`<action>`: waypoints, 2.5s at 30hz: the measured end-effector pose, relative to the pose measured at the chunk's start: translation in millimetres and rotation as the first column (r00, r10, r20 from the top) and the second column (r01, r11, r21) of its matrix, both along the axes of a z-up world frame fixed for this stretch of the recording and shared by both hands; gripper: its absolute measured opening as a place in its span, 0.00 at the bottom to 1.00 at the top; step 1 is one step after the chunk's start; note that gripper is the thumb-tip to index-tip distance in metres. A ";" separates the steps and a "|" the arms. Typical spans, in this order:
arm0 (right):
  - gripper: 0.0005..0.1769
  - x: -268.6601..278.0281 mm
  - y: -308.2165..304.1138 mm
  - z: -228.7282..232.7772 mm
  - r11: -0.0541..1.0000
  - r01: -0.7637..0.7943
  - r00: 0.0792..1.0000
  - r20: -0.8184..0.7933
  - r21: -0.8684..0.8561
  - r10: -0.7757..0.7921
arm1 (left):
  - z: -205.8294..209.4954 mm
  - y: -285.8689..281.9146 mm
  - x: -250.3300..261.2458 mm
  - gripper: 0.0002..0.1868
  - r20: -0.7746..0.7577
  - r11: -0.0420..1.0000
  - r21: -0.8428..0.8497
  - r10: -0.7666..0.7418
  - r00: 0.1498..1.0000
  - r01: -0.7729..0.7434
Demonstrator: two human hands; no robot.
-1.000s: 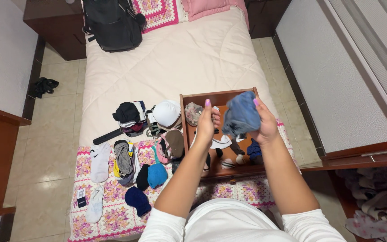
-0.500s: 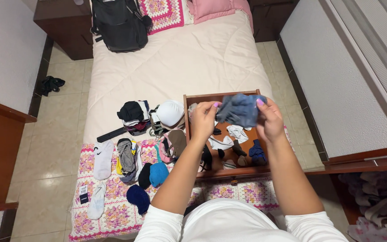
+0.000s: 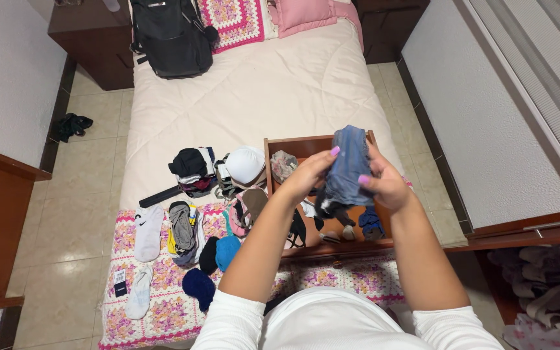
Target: The person sorts through a drawer of small clothing items, picking up socks, underwear, and other garments one by one, unfolding or inspecting them, and placing them on the bed. The drawer remains open on the bed throughout the clip.
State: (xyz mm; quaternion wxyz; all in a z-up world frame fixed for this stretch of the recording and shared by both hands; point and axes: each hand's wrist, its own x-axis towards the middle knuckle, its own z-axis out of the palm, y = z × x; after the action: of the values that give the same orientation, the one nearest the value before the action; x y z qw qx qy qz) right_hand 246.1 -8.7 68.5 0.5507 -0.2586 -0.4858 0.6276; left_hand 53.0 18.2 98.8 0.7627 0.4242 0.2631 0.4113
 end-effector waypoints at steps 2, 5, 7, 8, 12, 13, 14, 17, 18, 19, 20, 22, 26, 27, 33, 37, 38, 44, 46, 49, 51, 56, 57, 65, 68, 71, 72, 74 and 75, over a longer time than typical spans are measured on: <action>0.39 -6.7 -3.3 14.9 0.995 0.086 0.996 -0.009 -0.046 -0.086 | -9.2 2.9 -0.6 0.16 0.011 0.994 0.033 -0.102 0.995 0.102; 0.26 6.6 7.3 11.6 0.970 0.222 0.975 0.019 -0.096 -0.221 | 14.2 -1.6 -13.4 0.11 -0.050 0.963 0.155 -0.217 0.975 0.222; 0.24 16.9 13.3 10.6 0.957 0.276 0.961 0.052 -0.091 -0.272 | 32.0 -6.3 -24.8 0.09 -0.119 0.937 0.248 -0.223 0.967 0.247; 0.26 18.4 12.7 13.8 0.953 0.284 0.959 0.031 -0.106 -0.283 | 34.8 -8.6 -30.3 0.10 -0.165 0.926 0.272 -0.224 0.960 0.263; 0.30 22.6 14.5 16.9 0.959 0.260 0.966 0.026 -0.113 -0.259 | 46.3 -7.5 -41.8 0.11 -0.253 0.938 0.206 -0.226 0.941 0.280; 0.30 25.0 16.3 11.1 0.959 0.259 0.966 0.027 -0.112 -0.257 | 40.5 -5.2 -41.1 0.11 -0.252 0.938 0.207 -0.224 0.941 0.279; 0.30 27.3 17.9 5.4 0.958 0.265 0.964 0.020 -0.111 -0.264 | 34.8 -3.2 -40.6 0.12 -0.275 0.931 0.208 -0.239 0.931 0.300; 0.30 -1.7 -5.2 35.8 0.956 0.265 0.961 0.116 -0.125 -0.251 | 17.8 7.3 -37.3 0.11 -0.261 0.921 0.259 -0.222 0.939 0.289; 0.30 -17.1 -19.0 52.5 0.953 0.265 0.948 0.219 -0.147 -0.229 | 11.1 10.5 -36.0 0.10 -0.223 0.918 0.300 -0.197 0.955 0.259; 0.30 -16.8 -18.9 47.6 0.953 0.262 0.949 0.219 -0.150 -0.226 | 3.4 17.3 -36.1 0.10 -0.223 0.920 0.297 -0.195 0.955 0.257; 0.34 -16.5 -18.6 42.5 0.986 0.046 0.988 0.155 -0.162 -0.021 | -4.5 24.1 -36.3 0.10 -0.158 0.939 0.288 -0.146 0.977 0.187; 0.38 -4.9 -8.4 21.4 0.972 -0.171 0.978 0.091 -0.160 0.187 | -14.1 33.4 -37.5 0.10 -0.092 0.954 0.275 -0.095 0.991 0.117; 0.53 36.9 17.7 -20.4 0.964 -0.257 0.922 -0.283 0.068 0.266 | -13.6 28.7 -56.2 0.11 -0.046 0.998 0.036 -0.047 0.998 0.049; 0.51 47.9 21.8 -23.8 0.984 -0.154 0.928 -0.329 0.086 0.174 | -10.1 27.0 -62.7 0.11 -0.070 0.997 0.017 -0.070 0.995 0.071; 0.35 61.2 18.3 -5.2 0.999 -0.046 0.848 -0.529 -0.015 0.031 | -20.9 42.5 -73.6 0.36 0.383 0.998 0.054 0.013 0.924 -0.036; 0.37 75.1 21.1 -6.8 0.996 -0.069 0.780 -0.625 -0.052 0.022 | -29.9 53.8 -67.5 0.27 0.501 0.975 0.020 0.180 0.846 -0.219; 0.36 73.5 20.4 -2.4 0.998 -0.015 0.767 -0.641 -0.063 -0.029 | -28.0 54.4 -68.2 0.24 0.504 0.960 0.029 0.227 0.833 -0.279; 0.35 83.5 18.9 10.2 0.970 0.239 0.852 -0.470 -0.046 -0.232 | -17.6 55.1 -92.4 0.28 0.390 0.930 0.084 0.299 0.871 -0.357; 0.35 84.1 18.6 14.9 0.956 0.294 0.892 -0.355 -0.016 -0.281 | -20.0 58.7 -102.3 0.30 0.382 0.932 0.110 0.282 0.880 -0.346; 0.33 88.9 20.9 12.1 0.942 0.337 0.895 -0.307 -0.007 -0.322 | -25.4 64.0 -115.2 0.35 0.446 0.963 0.094 0.186 0.875 -0.252; 0.30 100.1 28.3 -2.0 0.923 0.382 0.877 -0.294 -0.053 -0.380 | -27.4 66.8 -122.3 0.38 0.421 0.964 0.106 0.180 0.889 -0.246; 0.25 115.2 38.9 -29.3 0.872 0.476 0.828 -0.278 -0.111 -0.487 | -10.9 59.0 -121.5 0.29 0.007 0.873 0.301 0.400 0.916 -0.384; 0.24 115.7 39.8 -32.3 0.850 0.512 0.812 -0.254 -0.123 -0.526 | -12.6 60.7 -123.4 0.25 -0.129 0.837 0.372 0.474 0.871 -0.401; 0.17 107.4 42.7 -31.3 0.568 0.797 0.540 0.178 0.206 -0.823 | 11.0 45.1 -120.5 0.10 -0.272 0.622 0.629 0.737 0.618 -0.466; 0.14 100.6 38.3 -19.3 0.506 0.789 0.446 0.241 0.350 -0.862 | 7.1 46.7 -116.5 0.07 -0.231 0.635 0.616 0.711 0.665 -0.465; 0.15 89.9 37.3 -17.1 0.530 0.779 0.477 0.234 0.333 -0.847 | -2.3 48.5 -109.0 0.06 -0.220 0.659 0.573 0.696 0.684 -0.487; 0.15 88.0 38.7 -20.7 0.551 0.789 0.503 0.229 0.272 -0.833 | -5.5 48.7 -105.8 0.06 -0.231 0.657 0.557 0.710 0.666 -0.507; 0.15 92.3 49.0 -40.1 0.551 0.793 0.505 0.225 0.260 -0.833 | -9.6 48.1 -96.2 0.07 -0.261 0.647 0.523 0.741 0.618 -0.555; 0.15 94.4 53.5 -50.2 0.550 0.797 0.507 0.218 0.250 -0.834 | -11.8 47.5 -91.4 0.08 -0.292 0.631 0.491 0.769 0.570 -0.600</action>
State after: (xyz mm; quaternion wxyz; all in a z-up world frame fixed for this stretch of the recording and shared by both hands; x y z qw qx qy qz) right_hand 340.6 44.8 18.3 0.7109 -0.5195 -0.4224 0.2151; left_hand -38.4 65.7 87.0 0.3637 0.4966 0.5124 0.5988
